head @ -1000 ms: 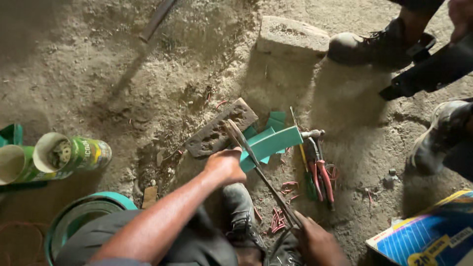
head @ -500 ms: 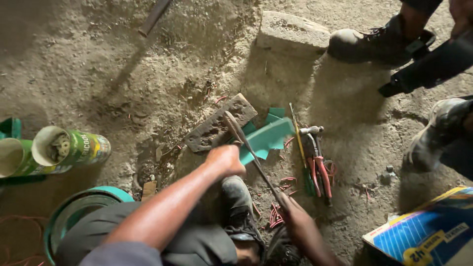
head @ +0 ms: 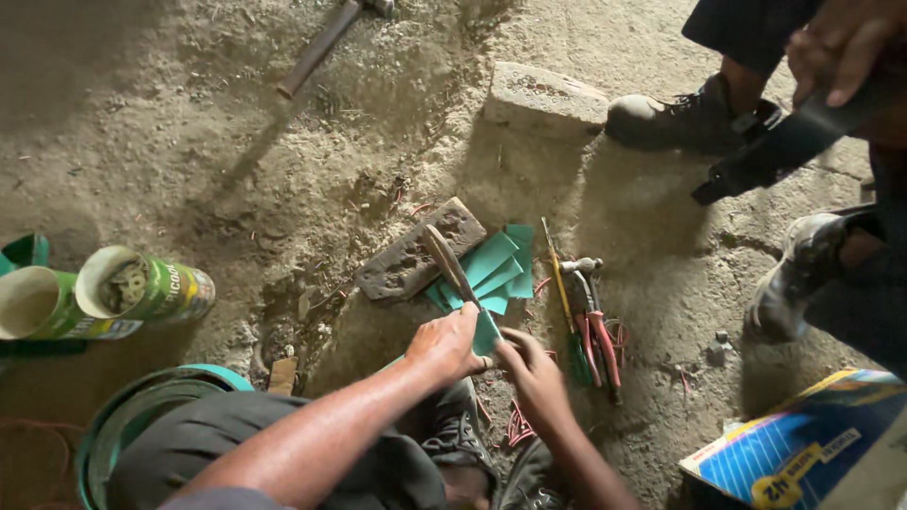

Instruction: The person sits on the ground and uses a hacksaw to cut a length of teal plastic cable trunking into smaller pieces. The person repeatedly positions the trunking on a brick and saws through it, creating a pile of cut segments.

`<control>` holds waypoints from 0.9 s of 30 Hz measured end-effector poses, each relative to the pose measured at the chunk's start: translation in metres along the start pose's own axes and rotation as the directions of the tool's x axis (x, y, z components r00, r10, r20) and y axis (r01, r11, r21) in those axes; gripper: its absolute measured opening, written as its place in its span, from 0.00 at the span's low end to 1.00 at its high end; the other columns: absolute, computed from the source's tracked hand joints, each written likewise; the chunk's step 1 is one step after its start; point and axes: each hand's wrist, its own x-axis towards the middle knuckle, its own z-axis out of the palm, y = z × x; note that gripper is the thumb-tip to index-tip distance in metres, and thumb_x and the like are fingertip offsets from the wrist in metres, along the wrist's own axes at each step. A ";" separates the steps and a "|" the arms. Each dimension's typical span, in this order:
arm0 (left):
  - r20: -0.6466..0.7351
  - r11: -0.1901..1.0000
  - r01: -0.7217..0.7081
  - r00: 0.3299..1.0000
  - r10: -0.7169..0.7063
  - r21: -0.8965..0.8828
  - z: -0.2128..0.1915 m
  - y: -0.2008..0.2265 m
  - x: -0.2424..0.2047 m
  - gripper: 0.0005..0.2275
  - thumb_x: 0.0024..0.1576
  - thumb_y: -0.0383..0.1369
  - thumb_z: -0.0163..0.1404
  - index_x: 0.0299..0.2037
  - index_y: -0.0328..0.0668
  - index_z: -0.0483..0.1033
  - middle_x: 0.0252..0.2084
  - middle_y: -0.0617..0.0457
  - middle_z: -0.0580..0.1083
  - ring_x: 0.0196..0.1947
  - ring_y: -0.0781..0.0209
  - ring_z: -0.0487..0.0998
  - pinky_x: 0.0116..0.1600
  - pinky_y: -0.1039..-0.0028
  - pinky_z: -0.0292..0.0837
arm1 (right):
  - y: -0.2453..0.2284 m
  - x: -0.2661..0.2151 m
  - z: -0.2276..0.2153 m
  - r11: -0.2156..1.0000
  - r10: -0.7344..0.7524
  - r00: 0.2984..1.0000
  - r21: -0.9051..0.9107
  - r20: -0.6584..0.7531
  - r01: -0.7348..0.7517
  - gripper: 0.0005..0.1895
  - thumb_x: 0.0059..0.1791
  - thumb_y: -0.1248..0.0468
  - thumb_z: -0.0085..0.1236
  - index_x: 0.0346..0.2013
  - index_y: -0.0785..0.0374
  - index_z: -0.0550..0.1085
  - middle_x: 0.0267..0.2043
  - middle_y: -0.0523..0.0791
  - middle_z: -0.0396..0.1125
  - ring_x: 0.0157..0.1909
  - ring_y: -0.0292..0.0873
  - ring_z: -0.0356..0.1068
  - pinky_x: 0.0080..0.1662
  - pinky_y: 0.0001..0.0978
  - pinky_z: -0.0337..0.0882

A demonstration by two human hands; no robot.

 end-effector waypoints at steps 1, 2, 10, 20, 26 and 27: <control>0.013 0.999 0.033 0.999 -0.033 -0.022 0.003 -0.002 0.001 0.28 0.44 0.38 0.64 0.50 0.37 0.63 0.47 0.35 0.75 0.50 0.34 0.76 0.54 0.52 0.72 | -0.018 0.008 0.011 0.999 0.005 1.000 0.032 0.007 -0.005 0.18 0.52 0.55 0.55 0.52 0.63 0.76 0.37 0.44 0.70 0.36 0.36 0.69 0.37 0.30 0.72; 0.022 0.997 0.066 0.998 -0.065 -0.037 0.000 -0.005 0.004 0.28 0.45 0.37 0.64 0.52 0.38 0.63 0.47 0.35 0.76 0.51 0.35 0.76 0.55 0.52 0.72 | -0.037 0.017 0.024 0.999 -0.011 1.000 0.051 0.010 0.010 0.17 0.53 0.55 0.56 0.45 0.67 0.77 0.32 0.44 0.69 0.32 0.38 0.67 0.34 0.33 0.69; 0.036 0.873 0.148 0.988 -0.149 -0.464 -0.086 -0.061 -0.021 0.34 0.37 0.40 0.70 0.55 0.43 0.71 0.50 0.46 0.79 0.51 0.57 0.79 0.57 0.68 0.73 | -0.191 0.065 0.043 0.764 -0.636 0.756 -0.265 -0.158 0.588 0.11 0.53 0.60 0.57 0.34 0.65 0.78 0.28 0.44 0.72 0.32 0.35 0.67 0.35 0.31 0.68; -0.345 0.917 0.290 0.861 -0.375 -0.273 -0.117 -0.056 -0.005 0.26 0.44 0.39 0.60 0.54 0.52 0.67 0.41 0.45 0.80 0.39 0.44 0.83 0.42 0.54 0.79 | -0.111 0.064 -0.065 0.844 -0.337 0.931 -0.484 -0.139 0.232 0.22 0.55 0.50 0.52 0.57 0.62 0.71 0.44 0.47 0.73 0.46 0.39 0.72 0.48 0.35 0.72; -0.412 0.933 0.360 0.848 -0.334 -0.016 -0.135 -0.096 0.036 0.21 0.44 0.36 0.59 0.49 0.49 0.71 0.41 0.39 0.79 0.42 0.35 0.81 0.47 0.50 0.76 | 0.109 -0.034 -0.069 0.761 0.134 0.991 -0.643 0.027 -0.085 0.36 0.41 0.45 0.66 0.60 0.56 0.69 0.45 0.48 0.77 0.47 0.43 0.79 0.51 0.37 0.76; -0.389 0.934 0.355 0.864 -0.320 0.021 -0.132 -0.096 0.042 0.20 0.44 0.36 0.58 0.48 0.48 0.72 0.41 0.38 0.80 0.43 0.34 0.81 0.48 0.49 0.76 | 0.120 -0.043 -0.075 0.760 0.130 0.991 -0.642 0.004 -0.097 0.33 0.43 0.46 0.65 0.57 0.56 0.70 0.44 0.48 0.78 0.47 0.43 0.79 0.51 0.36 0.76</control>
